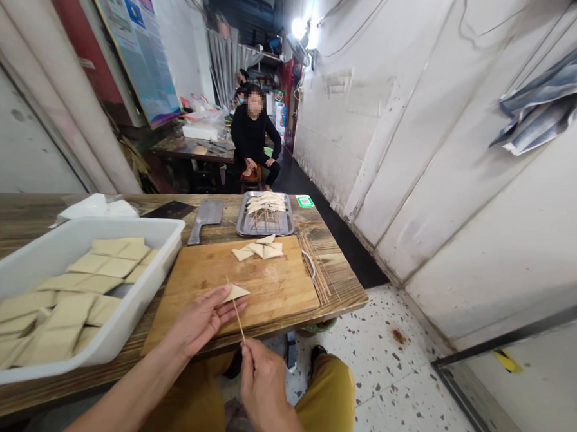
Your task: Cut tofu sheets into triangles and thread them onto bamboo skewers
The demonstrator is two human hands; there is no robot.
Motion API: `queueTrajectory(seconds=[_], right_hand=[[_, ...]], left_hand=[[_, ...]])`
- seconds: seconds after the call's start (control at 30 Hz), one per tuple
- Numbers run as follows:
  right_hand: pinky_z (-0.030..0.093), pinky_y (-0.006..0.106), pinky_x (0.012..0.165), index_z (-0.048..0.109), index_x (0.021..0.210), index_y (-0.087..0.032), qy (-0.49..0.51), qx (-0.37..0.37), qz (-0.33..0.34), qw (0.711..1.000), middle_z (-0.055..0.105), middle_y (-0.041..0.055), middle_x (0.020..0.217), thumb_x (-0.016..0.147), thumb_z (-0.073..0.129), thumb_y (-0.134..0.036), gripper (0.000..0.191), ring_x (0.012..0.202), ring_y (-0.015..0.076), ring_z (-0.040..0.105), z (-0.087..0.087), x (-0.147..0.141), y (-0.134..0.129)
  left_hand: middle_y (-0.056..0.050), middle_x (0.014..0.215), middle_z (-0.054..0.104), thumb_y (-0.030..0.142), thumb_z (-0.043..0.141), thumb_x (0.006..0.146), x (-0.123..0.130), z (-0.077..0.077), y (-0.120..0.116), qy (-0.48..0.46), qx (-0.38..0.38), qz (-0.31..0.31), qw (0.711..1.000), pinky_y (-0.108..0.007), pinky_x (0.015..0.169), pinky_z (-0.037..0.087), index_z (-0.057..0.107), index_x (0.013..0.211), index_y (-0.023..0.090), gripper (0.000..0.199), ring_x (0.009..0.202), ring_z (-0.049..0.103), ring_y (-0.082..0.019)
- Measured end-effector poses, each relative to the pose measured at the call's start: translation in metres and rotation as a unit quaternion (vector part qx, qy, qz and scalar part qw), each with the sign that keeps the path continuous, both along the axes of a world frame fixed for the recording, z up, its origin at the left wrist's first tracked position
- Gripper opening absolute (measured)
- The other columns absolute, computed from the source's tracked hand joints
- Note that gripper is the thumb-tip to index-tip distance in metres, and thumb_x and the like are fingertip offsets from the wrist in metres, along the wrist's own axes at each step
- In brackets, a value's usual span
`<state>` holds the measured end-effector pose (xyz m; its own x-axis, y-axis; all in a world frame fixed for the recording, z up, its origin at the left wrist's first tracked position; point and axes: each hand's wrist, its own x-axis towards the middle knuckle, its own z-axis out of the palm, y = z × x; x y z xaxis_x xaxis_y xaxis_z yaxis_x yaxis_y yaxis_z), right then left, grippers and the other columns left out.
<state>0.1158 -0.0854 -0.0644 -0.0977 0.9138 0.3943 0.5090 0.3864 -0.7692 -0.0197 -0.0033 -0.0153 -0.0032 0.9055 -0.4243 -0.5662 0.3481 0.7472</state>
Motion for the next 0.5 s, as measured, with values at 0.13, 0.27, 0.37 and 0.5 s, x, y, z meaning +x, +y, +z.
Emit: queueTrajectory(seconds=[0.13, 0.27, 0.37, 0.5], right_hand=[[0.042, 0.021, 0.058, 0.061, 0.079, -0.017, 0.005, -0.001, -0.012, 1.0, 0.062, 0.0036, 0.067, 0.093, 0.035, -0.022, 0.03, 0.059, 0.0145, 0.059, 0.001, 0.0, 0.003], [0.043, 0.022, 0.058, 0.061, 0.075, -0.016, 0.011, 0.005, -0.036, 0.999, 0.06, 0.0036, 0.063, 0.094, 0.035, -0.024, 0.033, 0.058, 0.0153, 0.059, 0.005, 0.003, 0.014], [0.043, 0.022, 0.058, 0.063, 0.08, -0.015, 0.011, 0.011, -0.054, 0.998, 0.063, 0.0046, 0.065, 0.094, 0.036, -0.024, 0.032, 0.058, 0.0154, 0.06, 0.006, 0.009, 0.02], [0.044, 0.022, 0.059, 0.065, 0.085, -0.015, 0.009, 0.016, -0.077, 0.997, 0.065, 0.0053, 0.068, 0.093, 0.038, -0.024, 0.03, 0.06, 0.0164, 0.062, 0.002, 0.017, 0.024]], left_hand=[[-0.014, 0.09, 0.07, 0.013, 0.055, 0.082, 0.01, -0.006, -0.004, -0.001, -0.011, -0.025, 1.0, -0.036, 0.08, 0.054, 0.062, 0.087, 0.009, 0.009, 0.083, 0.068, -0.022], [-0.015, 0.095, 0.07, 0.019, 0.056, 0.082, 0.017, -0.011, -0.003, 0.022, 0.005, -0.078, 0.997, -0.036, 0.081, 0.053, 0.063, 0.09, 0.01, 0.014, 0.086, 0.067, -0.022], [-0.014, 0.103, 0.068, 0.029, 0.054, 0.083, 0.008, -0.013, 0.015, 0.152, 0.052, -0.062, 0.985, -0.037, 0.083, 0.051, 0.063, 0.101, 0.012, 0.026, 0.093, 0.065, -0.023], [-0.014, 0.116, 0.063, 0.035, 0.057, 0.078, -0.01, -0.009, 0.058, 0.507, 0.172, -0.046, 0.843, -0.041, 0.095, 0.04, 0.063, 0.111, 0.016, 0.039, 0.109, 0.057, -0.028]])
